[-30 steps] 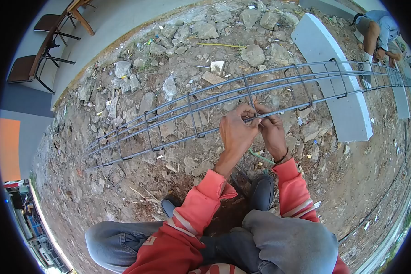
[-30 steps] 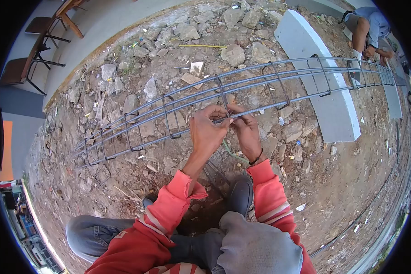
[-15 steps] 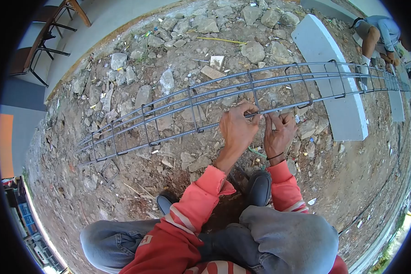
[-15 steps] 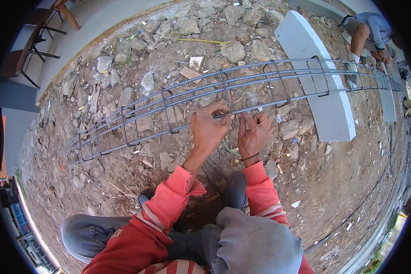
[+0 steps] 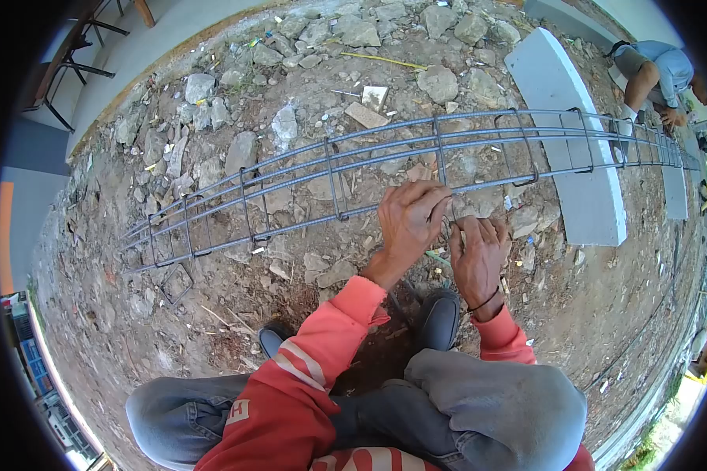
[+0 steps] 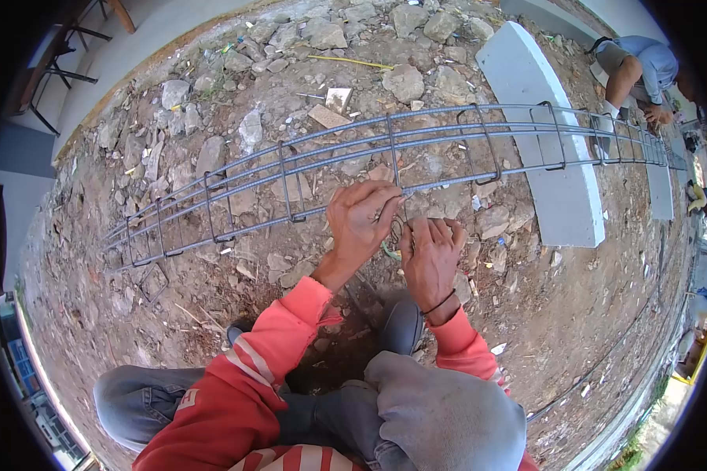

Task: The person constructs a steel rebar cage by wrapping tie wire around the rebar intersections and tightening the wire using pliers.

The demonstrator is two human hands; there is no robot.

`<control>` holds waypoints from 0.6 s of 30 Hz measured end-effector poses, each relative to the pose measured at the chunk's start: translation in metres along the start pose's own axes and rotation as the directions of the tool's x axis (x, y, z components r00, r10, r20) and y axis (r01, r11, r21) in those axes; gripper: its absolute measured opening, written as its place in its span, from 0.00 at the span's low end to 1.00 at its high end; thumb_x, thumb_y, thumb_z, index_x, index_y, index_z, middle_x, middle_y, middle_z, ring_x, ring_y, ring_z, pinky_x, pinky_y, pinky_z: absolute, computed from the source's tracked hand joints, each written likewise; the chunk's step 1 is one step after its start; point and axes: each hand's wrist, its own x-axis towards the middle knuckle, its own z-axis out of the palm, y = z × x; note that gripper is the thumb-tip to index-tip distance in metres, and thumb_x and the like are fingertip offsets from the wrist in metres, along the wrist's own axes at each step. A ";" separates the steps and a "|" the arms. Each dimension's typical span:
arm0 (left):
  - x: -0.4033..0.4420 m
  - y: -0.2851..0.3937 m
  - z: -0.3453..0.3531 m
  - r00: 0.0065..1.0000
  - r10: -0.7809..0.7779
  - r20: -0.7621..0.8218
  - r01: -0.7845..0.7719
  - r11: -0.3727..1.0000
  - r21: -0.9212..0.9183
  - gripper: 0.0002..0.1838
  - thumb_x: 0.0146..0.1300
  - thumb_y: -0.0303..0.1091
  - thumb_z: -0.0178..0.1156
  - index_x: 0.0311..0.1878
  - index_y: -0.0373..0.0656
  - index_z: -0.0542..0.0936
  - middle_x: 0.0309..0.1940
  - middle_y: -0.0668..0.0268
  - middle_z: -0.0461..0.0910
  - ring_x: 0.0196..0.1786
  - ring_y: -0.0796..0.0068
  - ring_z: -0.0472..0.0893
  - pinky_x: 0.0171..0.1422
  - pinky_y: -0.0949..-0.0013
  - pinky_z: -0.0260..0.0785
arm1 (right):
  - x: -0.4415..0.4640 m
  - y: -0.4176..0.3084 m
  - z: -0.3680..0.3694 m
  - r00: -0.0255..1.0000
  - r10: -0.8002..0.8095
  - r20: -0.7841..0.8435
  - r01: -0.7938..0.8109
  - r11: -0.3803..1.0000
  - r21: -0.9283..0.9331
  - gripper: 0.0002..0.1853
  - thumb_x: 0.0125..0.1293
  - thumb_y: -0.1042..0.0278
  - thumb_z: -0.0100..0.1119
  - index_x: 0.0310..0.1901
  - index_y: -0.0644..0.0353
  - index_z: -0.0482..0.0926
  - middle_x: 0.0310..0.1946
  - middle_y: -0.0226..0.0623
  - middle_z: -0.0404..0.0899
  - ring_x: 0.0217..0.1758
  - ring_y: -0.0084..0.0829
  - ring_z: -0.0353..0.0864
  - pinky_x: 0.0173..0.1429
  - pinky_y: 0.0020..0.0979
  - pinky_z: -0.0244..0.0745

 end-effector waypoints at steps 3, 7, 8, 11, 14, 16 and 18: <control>0.000 -0.006 -0.006 0.994 0.110 0.011 -0.110 0.994 0.009 0.09 0.53 0.25 0.68 0.39 0.47 0.87 0.37 0.68 0.86 0.39 0.63 0.85 0.40 0.61 0.71 | 0.002 -0.014 0.002 0.995 0.054 0.087 -0.063 0.992 0.105 0.03 0.65 0.72 0.59 0.36 0.60 0.76 0.27 0.44 0.81 0.37 0.46 0.81 0.59 0.43 0.66; 0.003 -0.011 -0.012 0.980 0.171 0.101 -0.172 0.985 -0.003 0.11 0.51 0.26 0.69 0.40 0.46 0.87 0.41 0.69 0.85 0.38 0.64 0.85 0.38 0.63 0.74 | 0.025 -0.014 -0.015 0.963 -0.066 0.260 0.069 0.998 -0.005 0.06 0.67 0.68 0.57 0.37 0.62 0.77 0.23 0.45 0.81 0.31 0.46 0.82 0.48 0.42 0.73; 0.003 -0.012 -0.012 0.975 0.195 0.110 -0.195 0.981 -0.013 0.11 0.51 0.27 0.69 0.40 0.46 0.87 0.41 0.69 0.85 0.38 0.65 0.85 0.38 0.64 0.75 | 0.035 -0.012 -0.023 0.963 -0.066 0.262 0.070 0.998 -0.006 0.06 0.67 0.68 0.57 0.37 0.62 0.77 0.23 0.45 0.81 0.31 0.46 0.82 0.48 0.42 0.73; 0.005 -0.007 -0.014 0.976 0.139 0.169 -0.140 0.990 -0.007 0.11 0.48 0.31 0.71 0.37 0.45 0.85 0.40 0.70 0.83 0.38 0.64 0.84 0.38 0.60 0.77 | 0.074 -0.007 -0.045 0.885 -0.312 0.345 0.361 0.929 -0.086 0.06 0.67 0.67 0.58 0.36 0.60 0.80 0.23 0.46 0.81 0.30 0.48 0.82 0.42 0.45 0.75; 0.005 -0.003 -0.007 0.991 0.096 0.095 -0.097 0.995 0.014 0.10 0.48 0.34 0.72 0.35 0.45 0.85 0.36 0.70 0.84 0.35 0.64 0.83 0.37 0.61 0.76 | 0.100 0.003 -0.047 0.864 -0.298 0.406 0.361 0.928 -0.088 0.06 0.66 0.65 0.61 0.34 0.56 0.83 0.24 0.45 0.82 0.29 0.48 0.82 0.37 0.45 0.76; 0.005 -0.002 0.001 0.997 0.073 0.040 -0.073 0.997 0.002 0.11 0.48 0.35 0.74 0.35 0.45 0.86 0.35 0.70 0.84 0.33 0.64 0.84 0.35 0.63 0.75 | 0.101 0.013 -0.045 0.890 -0.269 0.369 0.262 0.963 0.071 0.07 0.66 0.65 0.62 0.35 0.58 0.84 0.22 0.45 0.81 0.26 0.44 0.82 0.35 0.42 0.76; 0.005 -0.004 0.004 0.999 0.048 -0.016 -0.048 0.999 -0.012 0.12 0.47 0.36 0.75 0.35 0.46 0.86 0.34 0.69 0.85 0.31 0.64 0.84 0.34 0.64 0.75 | 0.098 0.025 -0.040 0.911 -0.232 0.340 0.158 0.960 0.231 0.08 0.66 0.65 0.63 0.36 0.60 0.84 0.20 0.44 0.80 0.24 0.40 0.82 0.33 0.39 0.75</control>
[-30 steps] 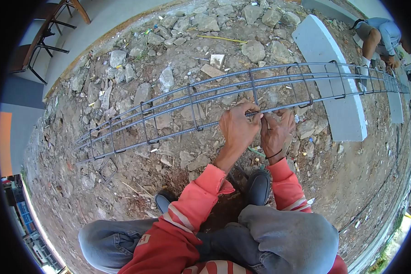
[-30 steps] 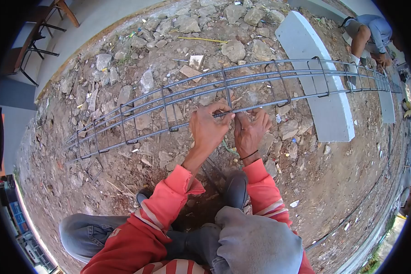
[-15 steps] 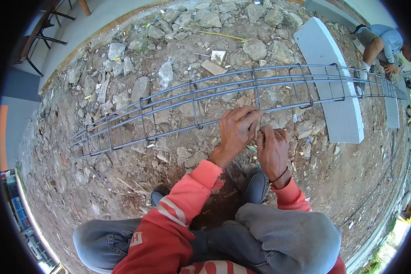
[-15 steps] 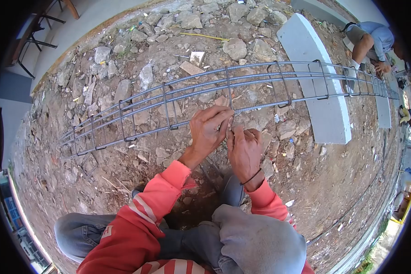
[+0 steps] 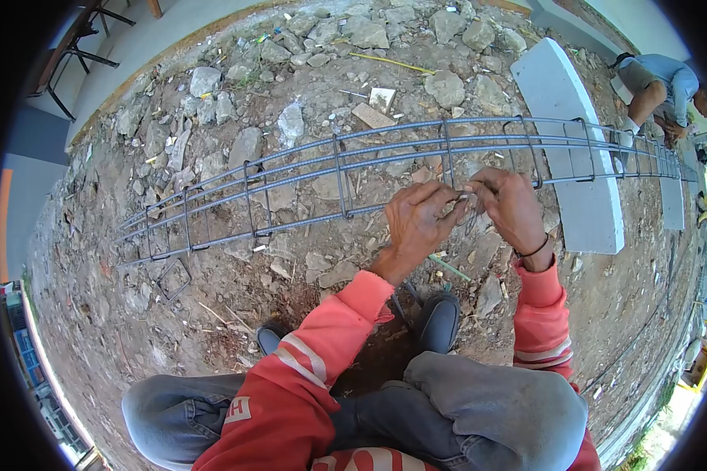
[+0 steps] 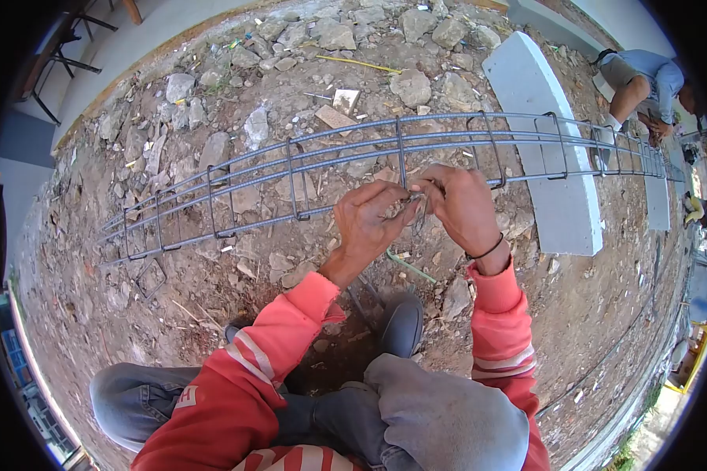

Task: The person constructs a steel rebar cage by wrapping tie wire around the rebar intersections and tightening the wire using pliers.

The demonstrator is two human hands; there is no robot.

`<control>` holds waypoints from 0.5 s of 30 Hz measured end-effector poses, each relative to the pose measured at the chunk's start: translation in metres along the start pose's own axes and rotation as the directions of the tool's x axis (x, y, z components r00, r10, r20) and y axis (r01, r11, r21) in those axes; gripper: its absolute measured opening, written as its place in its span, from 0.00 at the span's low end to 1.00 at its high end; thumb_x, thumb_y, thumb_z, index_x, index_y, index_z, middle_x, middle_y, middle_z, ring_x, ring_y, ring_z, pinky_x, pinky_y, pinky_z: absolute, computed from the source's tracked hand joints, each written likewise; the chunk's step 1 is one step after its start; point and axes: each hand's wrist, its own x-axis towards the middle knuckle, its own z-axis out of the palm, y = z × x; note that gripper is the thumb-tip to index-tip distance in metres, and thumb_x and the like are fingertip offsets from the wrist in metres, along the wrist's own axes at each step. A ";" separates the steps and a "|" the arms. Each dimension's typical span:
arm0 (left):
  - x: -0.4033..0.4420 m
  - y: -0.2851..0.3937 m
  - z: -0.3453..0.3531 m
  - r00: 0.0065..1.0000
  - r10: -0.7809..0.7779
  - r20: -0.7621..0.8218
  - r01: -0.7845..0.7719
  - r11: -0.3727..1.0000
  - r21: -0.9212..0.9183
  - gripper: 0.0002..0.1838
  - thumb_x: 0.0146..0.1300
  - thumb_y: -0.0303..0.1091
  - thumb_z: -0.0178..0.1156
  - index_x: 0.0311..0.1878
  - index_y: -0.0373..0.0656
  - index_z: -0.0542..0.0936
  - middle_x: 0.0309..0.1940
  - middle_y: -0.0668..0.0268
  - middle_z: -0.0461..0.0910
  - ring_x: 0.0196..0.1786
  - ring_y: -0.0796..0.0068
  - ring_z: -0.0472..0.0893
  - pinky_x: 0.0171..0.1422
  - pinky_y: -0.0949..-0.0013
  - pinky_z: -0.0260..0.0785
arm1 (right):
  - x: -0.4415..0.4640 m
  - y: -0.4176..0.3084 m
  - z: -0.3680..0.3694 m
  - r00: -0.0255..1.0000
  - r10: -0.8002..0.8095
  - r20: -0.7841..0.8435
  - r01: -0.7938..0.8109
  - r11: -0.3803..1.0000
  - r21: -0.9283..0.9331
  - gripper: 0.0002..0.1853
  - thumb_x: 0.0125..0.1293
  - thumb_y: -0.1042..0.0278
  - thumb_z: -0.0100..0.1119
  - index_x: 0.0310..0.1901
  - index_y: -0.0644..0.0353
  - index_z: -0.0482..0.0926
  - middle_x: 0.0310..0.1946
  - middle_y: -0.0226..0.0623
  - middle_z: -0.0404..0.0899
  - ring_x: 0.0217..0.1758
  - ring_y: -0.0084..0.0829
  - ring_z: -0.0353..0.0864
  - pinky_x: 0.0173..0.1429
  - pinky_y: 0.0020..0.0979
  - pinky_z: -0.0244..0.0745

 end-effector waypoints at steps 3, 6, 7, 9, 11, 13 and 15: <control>0.001 0.001 -0.002 0.998 0.048 -0.027 -0.048 0.999 -0.018 0.12 0.49 0.36 0.75 0.36 0.47 0.86 0.34 0.68 0.86 0.31 0.63 0.84 0.34 0.64 0.75 | -0.018 0.016 0.019 0.924 0.380 -0.046 -0.332 0.856 0.395 0.10 0.67 0.64 0.65 0.38 0.65 0.85 0.17 0.38 0.77 0.20 0.26 0.79 0.27 0.31 0.71; 0.000 0.003 -0.003 1.000 0.016 -0.024 -0.016 1.000 0.027 0.14 0.50 0.36 0.76 0.40 0.47 0.85 0.36 0.64 0.87 0.33 0.63 0.85 0.35 0.64 0.76 | -0.044 0.027 0.049 0.770 0.638 0.011 -0.488 0.577 0.655 0.15 0.70 0.60 0.64 0.39 0.66 0.85 0.19 0.29 0.77 0.22 0.20 0.77 0.26 0.26 0.69; -0.002 -0.001 -0.001 1.000 -0.007 0.002 0.007 1.000 0.020 0.15 0.50 0.36 0.76 0.41 0.47 0.84 0.38 0.62 0.87 0.34 0.62 0.86 0.35 0.64 0.76 | -0.056 0.034 0.070 0.768 0.641 0.008 -0.487 0.575 0.657 0.15 0.70 0.60 0.64 0.39 0.66 0.85 0.19 0.29 0.77 0.22 0.20 0.77 0.26 0.26 0.69; -0.003 -0.001 -0.001 0.999 -0.026 0.030 0.026 1.000 0.016 0.16 0.51 0.37 0.76 0.43 0.48 0.83 0.39 0.60 0.87 0.35 0.61 0.86 0.36 0.65 0.77 | -0.075 0.042 0.104 0.737 0.493 0.462 -0.368 -0.280 0.887 0.15 0.71 0.59 0.63 0.42 0.65 0.83 0.25 0.30 0.81 0.26 0.21 0.79 0.29 0.26 0.71; 0.003 0.006 -0.007 0.979 -0.168 0.115 0.173 0.984 -0.035 0.18 0.51 0.40 0.76 0.43 0.46 0.82 0.41 0.60 0.88 0.38 0.61 0.87 0.40 0.63 0.78 | -0.081 0.031 0.114 0.735 0.444 0.513 -0.391 -0.340 0.855 0.14 0.72 0.60 0.62 0.43 0.65 0.82 0.27 0.30 0.81 0.27 0.21 0.79 0.31 0.27 0.72; 0.026 0.016 -0.025 0.932 -0.239 0.271 0.249 0.968 -0.002 0.20 0.56 0.47 0.71 0.46 0.45 0.82 0.40 0.59 0.87 0.41 0.57 0.86 0.44 0.59 0.77 | -0.081 0.027 0.114 0.729 0.387 0.564 -0.420 -0.398 0.816 0.13 0.72 0.61 0.61 0.44 0.66 0.81 0.28 0.29 0.81 0.27 0.21 0.78 0.33 0.27 0.73; 0.043 0.007 -0.032 0.853 -0.306 0.422 0.317 0.947 0.047 0.24 0.61 0.55 0.66 0.49 0.45 0.82 0.39 0.57 0.86 0.44 0.53 0.85 0.47 0.54 0.76 | -0.080 0.022 0.100 0.719 0.691 0.068 -0.495 0.442 0.748 0.09 0.71 0.67 0.59 0.43 0.65 0.81 0.27 0.30 0.79 0.28 0.26 0.78 0.35 0.30 0.74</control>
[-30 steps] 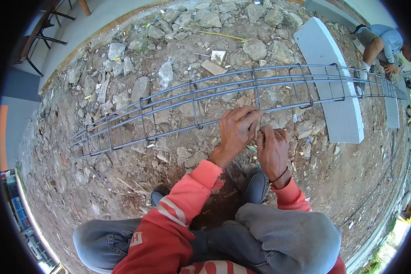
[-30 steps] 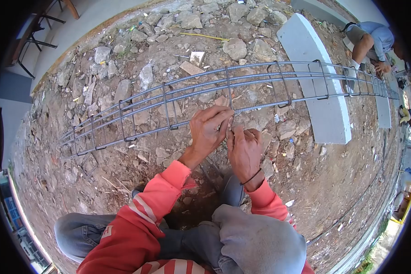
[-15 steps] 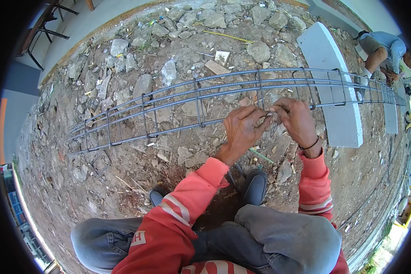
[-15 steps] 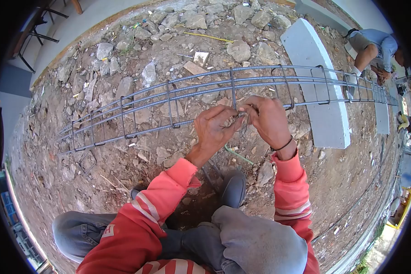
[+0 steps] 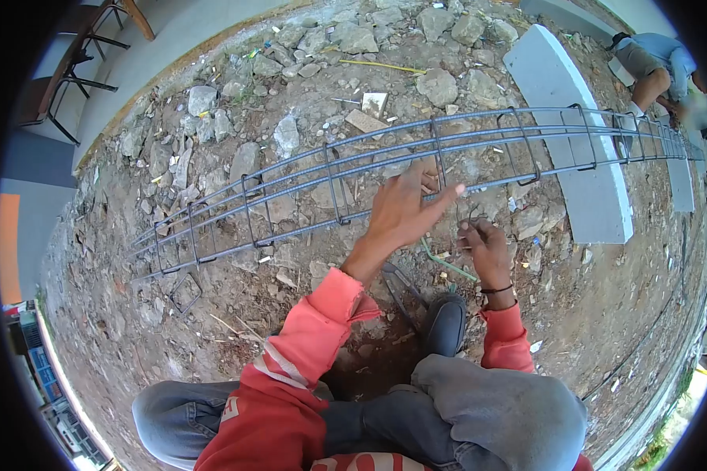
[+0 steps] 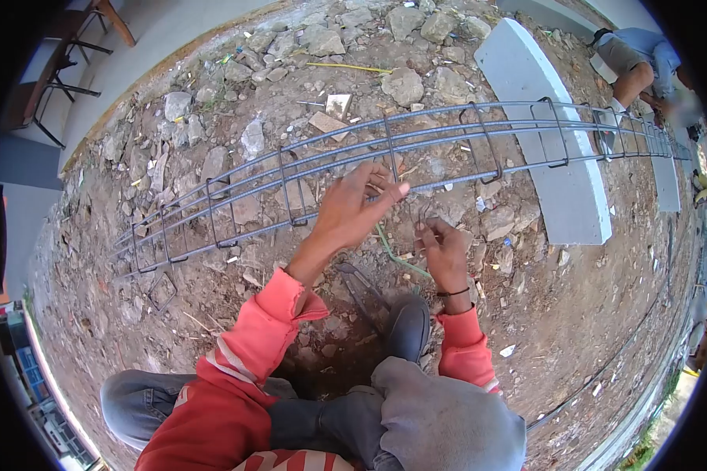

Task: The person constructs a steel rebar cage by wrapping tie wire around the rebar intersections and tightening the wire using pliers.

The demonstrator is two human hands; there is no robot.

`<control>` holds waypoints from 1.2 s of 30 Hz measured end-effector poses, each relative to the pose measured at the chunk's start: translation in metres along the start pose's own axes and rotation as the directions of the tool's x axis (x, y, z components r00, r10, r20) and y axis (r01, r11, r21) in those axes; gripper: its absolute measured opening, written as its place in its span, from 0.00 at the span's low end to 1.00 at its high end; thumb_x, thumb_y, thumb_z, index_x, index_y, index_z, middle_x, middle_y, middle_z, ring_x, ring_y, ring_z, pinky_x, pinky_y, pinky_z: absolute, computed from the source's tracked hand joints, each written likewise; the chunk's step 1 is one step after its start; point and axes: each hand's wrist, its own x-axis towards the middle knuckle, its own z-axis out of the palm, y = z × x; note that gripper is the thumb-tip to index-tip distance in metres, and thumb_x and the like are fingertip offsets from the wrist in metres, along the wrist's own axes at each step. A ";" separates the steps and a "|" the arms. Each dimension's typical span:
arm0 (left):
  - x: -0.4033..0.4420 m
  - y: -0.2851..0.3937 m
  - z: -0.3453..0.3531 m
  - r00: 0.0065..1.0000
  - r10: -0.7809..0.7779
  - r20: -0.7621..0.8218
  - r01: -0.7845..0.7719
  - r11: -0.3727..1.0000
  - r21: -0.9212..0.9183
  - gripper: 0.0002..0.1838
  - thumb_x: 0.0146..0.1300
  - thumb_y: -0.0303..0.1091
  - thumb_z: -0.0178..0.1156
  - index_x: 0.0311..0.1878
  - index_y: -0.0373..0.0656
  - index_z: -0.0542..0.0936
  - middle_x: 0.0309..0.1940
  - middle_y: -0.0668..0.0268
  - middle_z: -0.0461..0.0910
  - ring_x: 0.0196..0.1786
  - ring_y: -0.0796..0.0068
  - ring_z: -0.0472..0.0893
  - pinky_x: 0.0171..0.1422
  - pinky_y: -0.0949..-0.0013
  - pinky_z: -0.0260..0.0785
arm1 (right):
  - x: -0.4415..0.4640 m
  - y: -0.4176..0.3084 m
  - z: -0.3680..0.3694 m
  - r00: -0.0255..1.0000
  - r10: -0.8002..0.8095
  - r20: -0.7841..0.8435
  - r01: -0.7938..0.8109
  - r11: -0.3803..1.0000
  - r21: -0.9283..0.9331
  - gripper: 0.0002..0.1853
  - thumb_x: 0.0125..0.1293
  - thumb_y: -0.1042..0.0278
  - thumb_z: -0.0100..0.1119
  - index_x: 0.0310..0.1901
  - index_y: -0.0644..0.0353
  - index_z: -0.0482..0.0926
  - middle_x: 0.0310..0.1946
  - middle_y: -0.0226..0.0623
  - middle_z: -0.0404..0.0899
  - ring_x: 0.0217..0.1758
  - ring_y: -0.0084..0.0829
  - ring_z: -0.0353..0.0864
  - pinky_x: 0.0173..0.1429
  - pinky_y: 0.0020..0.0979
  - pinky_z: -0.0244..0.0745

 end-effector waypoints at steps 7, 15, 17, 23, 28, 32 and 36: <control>0.077 -0.032 0.034 0.741 -0.308 0.597 0.402 0.915 -0.028 0.42 0.66 0.69 0.50 0.61 0.33 0.77 0.56 0.46 0.80 0.55 0.54 0.80 0.60 0.55 0.68 | -0.027 -0.112 -0.011 0.729 -0.684 0.037 0.556 0.559 -0.615 0.09 0.64 0.67 0.61 0.43 0.61 0.82 0.36 0.41 0.82 0.41 0.44 0.81 0.53 0.42 0.72; 0.083 -0.040 0.057 0.712 -0.472 0.520 0.625 0.764 -0.162 0.17 0.62 0.36 0.47 0.42 0.33 0.80 0.36 0.58 0.79 0.38 0.67 0.75 0.43 0.60 0.66 | 0.002 -0.079 0.025 0.909 -0.415 0.040 0.293 0.567 -0.770 0.10 0.64 0.61 0.67 0.34 0.60 0.83 0.26 0.40 0.84 0.28 0.41 0.84 0.33 0.37 0.76; 0.081 -0.044 0.062 0.746 -0.460 0.481 0.598 0.780 -0.182 0.17 0.60 0.38 0.48 0.38 0.33 0.79 0.33 0.58 0.78 0.36 0.66 0.74 0.40 0.58 0.65 | 0.010 -0.056 0.026 0.947 -0.310 -0.086 0.279 0.925 -0.260 0.08 0.67 0.65 0.64 0.33 0.59 0.82 0.22 0.36 0.82 0.23 0.35 0.82 0.29 0.35 0.74; 0.077 -0.032 0.049 0.778 -0.391 0.492 0.560 0.786 -0.262 0.17 0.61 0.39 0.48 0.38 0.33 0.77 0.34 0.56 0.79 0.34 0.64 0.76 0.38 0.56 0.68 | -0.035 -0.070 0.031 0.495 -0.797 -0.347 0.558 0.597 -0.577 0.07 0.63 0.66 0.65 0.35 0.60 0.79 0.35 0.39 0.80 0.40 0.41 0.80 0.48 0.40 0.73; 0.085 -0.055 0.062 0.812 -0.245 0.530 0.472 0.810 -0.347 0.16 0.61 0.40 0.50 0.38 0.35 0.75 0.33 0.55 0.78 0.31 0.63 0.78 0.31 0.56 0.69 | -0.097 -0.012 0.053 0.893 -0.287 0.347 0.450 0.578 -0.680 0.22 0.54 0.59 0.74 0.47 0.58 0.76 0.47 0.43 0.76 0.53 0.48 0.77 0.58 0.45 0.70; 0.079 -0.043 0.060 0.776 -0.369 0.511 0.582 0.731 -0.357 0.16 0.62 0.41 0.51 0.31 0.34 0.73 0.30 0.67 0.71 0.33 0.71 0.66 0.36 0.60 0.60 | -0.104 0.050 0.084 0.887 -0.261 0.381 0.453 0.334 -0.827 0.28 0.54 0.58 0.73 0.52 0.59 0.71 0.48 0.51 0.74 0.53 0.53 0.76 0.56 0.49 0.71; 0.076 -0.067 0.073 0.852 -0.223 0.474 0.468 0.729 -0.499 0.17 0.62 0.46 0.55 0.31 0.38 0.74 0.30 0.68 0.71 0.32 0.74 0.66 0.33 0.59 0.60 | -0.097 0.071 0.088 0.931 -0.194 0.310 0.365 0.490 -0.792 0.26 0.56 0.65 0.68 0.53 0.62 0.67 0.47 0.53 0.74 0.51 0.54 0.78 0.53 0.50 0.74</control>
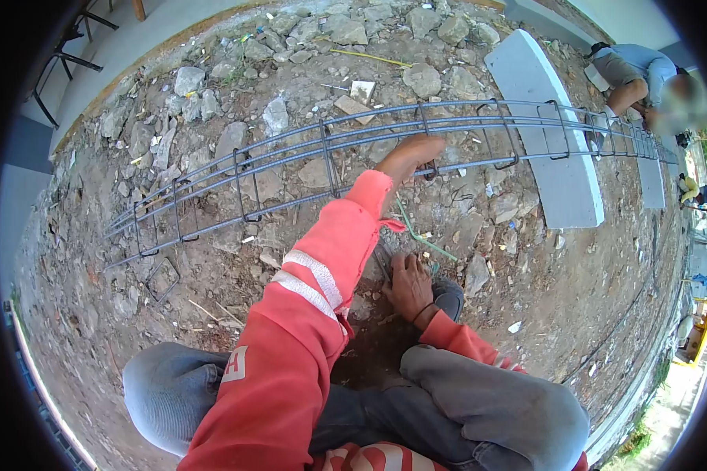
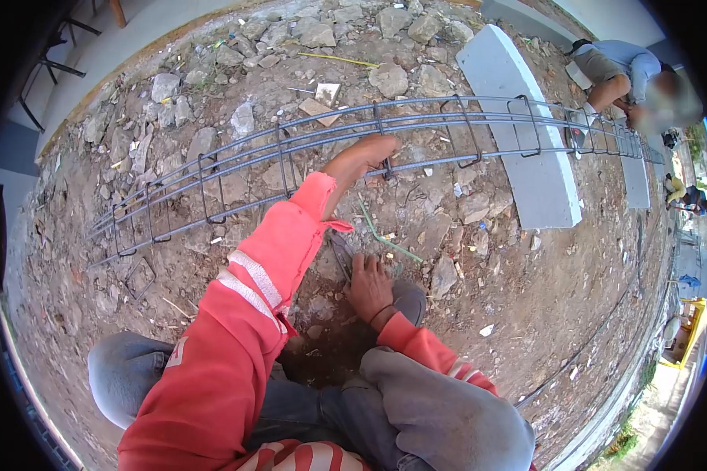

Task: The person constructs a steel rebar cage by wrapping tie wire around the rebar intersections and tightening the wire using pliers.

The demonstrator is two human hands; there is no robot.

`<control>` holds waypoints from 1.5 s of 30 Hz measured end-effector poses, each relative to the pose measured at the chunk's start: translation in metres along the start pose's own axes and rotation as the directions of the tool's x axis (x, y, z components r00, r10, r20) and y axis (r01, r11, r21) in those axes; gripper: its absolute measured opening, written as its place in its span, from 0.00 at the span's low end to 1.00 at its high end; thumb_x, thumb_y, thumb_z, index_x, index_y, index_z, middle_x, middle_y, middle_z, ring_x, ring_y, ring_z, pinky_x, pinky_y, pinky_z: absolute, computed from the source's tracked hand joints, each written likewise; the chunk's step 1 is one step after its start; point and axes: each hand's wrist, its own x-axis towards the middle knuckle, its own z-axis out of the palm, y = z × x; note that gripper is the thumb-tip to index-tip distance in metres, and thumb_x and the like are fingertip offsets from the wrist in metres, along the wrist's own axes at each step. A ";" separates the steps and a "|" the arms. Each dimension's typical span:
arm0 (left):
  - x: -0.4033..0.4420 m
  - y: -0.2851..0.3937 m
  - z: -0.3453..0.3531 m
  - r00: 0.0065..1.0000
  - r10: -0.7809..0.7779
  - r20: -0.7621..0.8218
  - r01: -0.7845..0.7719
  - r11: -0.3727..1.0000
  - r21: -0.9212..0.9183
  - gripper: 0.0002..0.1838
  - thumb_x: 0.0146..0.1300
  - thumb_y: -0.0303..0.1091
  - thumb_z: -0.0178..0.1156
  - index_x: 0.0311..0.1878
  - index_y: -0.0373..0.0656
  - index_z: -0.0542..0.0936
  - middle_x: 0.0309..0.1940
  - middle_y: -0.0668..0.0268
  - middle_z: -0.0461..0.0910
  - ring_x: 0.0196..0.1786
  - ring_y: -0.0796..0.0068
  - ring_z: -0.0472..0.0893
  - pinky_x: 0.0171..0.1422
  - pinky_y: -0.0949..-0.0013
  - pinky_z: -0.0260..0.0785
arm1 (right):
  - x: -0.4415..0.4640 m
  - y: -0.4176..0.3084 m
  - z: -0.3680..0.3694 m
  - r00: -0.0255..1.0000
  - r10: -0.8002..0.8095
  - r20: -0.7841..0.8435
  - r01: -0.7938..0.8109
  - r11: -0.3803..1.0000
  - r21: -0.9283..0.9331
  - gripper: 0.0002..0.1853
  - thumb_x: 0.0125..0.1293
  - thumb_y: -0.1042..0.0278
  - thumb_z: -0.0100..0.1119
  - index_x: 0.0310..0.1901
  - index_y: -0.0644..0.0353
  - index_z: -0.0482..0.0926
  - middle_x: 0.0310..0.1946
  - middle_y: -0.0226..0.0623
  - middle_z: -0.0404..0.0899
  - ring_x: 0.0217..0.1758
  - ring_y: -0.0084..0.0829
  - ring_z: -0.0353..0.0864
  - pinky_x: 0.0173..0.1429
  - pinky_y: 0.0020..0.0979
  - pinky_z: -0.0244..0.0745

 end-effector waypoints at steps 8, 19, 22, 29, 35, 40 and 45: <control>-0.007 0.016 0.000 0.994 -0.076 0.078 0.087 0.986 -0.139 0.19 0.61 0.51 0.60 0.34 0.43 0.77 0.27 0.67 0.75 0.26 0.73 0.72 0.28 0.61 0.61 | -0.016 -0.014 -0.085 0.991 0.112 0.071 -0.129 0.676 0.725 0.13 0.60 0.82 0.48 0.47 0.67 0.67 0.27 0.49 0.72 0.32 0.46 0.79 0.38 0.44 0.72; 0.025 -0.026 0.003 0.975 0.220 0.029 -0.210 0.959 -0.193 0.22 0.58 0.55 0.59 0.24 0.43 0.76 0.21 0.67 0.75 0.25 0.72 0.71 0.32 0.62 0.62 | 0.025 0.010 -0.273 0.983 -0.181 -0.027 0.090 0.604 -0.792 0.12 0.65 0.73 0.50 0.49 0.64 0.77 0.59 0.41 0.71 0.66 0.39 0.68 0.71 0.59 0.57; 0.019 -0.017 -0.003 0.977 0.206 0.046 -0.203 0.977 -0.066 0.22 0.60 0.54 0.58 0.29 0.42 0.78 0.26 0.67 0.76 0.30 0.71 0.73 0.36 0.62 0.64 | 0.035 0.006 -0.267 0.994 -0.105 0.025 0.080 0.569 -0.819 0.15 0.66 0.73 0.50 0.52 0.64 0.77 0.62 0.43 0.70 0.68 0.42 0.67 0.73 0.60 0.55; -0.006 0.028 0.001 0.998 -0.052 -0.028 0.059 0.943 0.329 0.26 0.62 0.53 0.54 0.40 0.35 0.81 0.34 0.60 0.81 0.37 0.69 0.75 0.45 0.60 0.68 | 0.044 0.014 -0.245 0.990 -0.141 -0.003 0.065 0.477 -0.876 0.17 0.68 0.69 0.48 0.55 0.64 0.77 0.66 0.46 0.69 0.70 0.46 0.66 0.74 0.65 0.50; -0.010 0.031 0.002 0.998 -0.046 -0.050 0.061 0.929 0.364 0.27 0.63 0.53 0.51 0.43 0.34 0.81 0.39 0.55 0.83 0.40 0.65 0.78 0.46 0.58 0.69 | 0.054 0.003 -0.241 0.996 0.016 0.090 0.068 0.536 -0.842 0.14 0.66 0.70 0.51 0.52 0.65 0.76 0.61 0.47 0.73 0.63 0.46 0.74 0.66 0.57 0.66; 0.003 0.010 0.008 0.991 0.077 -0.110 -0.040 0.952 0.303 0.25 0.60 0.51 0.51 0.41 0.36 0.83 0.40 0.53 0.85 0.42 0.59 0.82 0.47 0.58 0.70 | 0.052 0.008 -0.240 0.995 -0.010 0.103 0.091 0.558 -0.825 0.11 0.65 0.72 0.53 0.47 0.65 0.75 0.51 0.46 0.77 0.54 0.46 0.81 0.49 0.47 0.79; -0.012 0.024 0.006 0.992 0.045 -0.120 0.000 0.937 0.348 0.24 0.57 0.49 0.51 0.40 0.39 0.85 0.41 0.51 0.86 0.45 0.54 0.85 0.49 0.59 0.72 | 0.035 0.010 -0.227 0.994 0.009 0.110 0.069 0.724 -0.686 0.10 0.63 0.74 0.52 0.45 0.66 0.72 0.42 0.49 0.79 0.40 0.52 0.85 0.42 0.50 0.81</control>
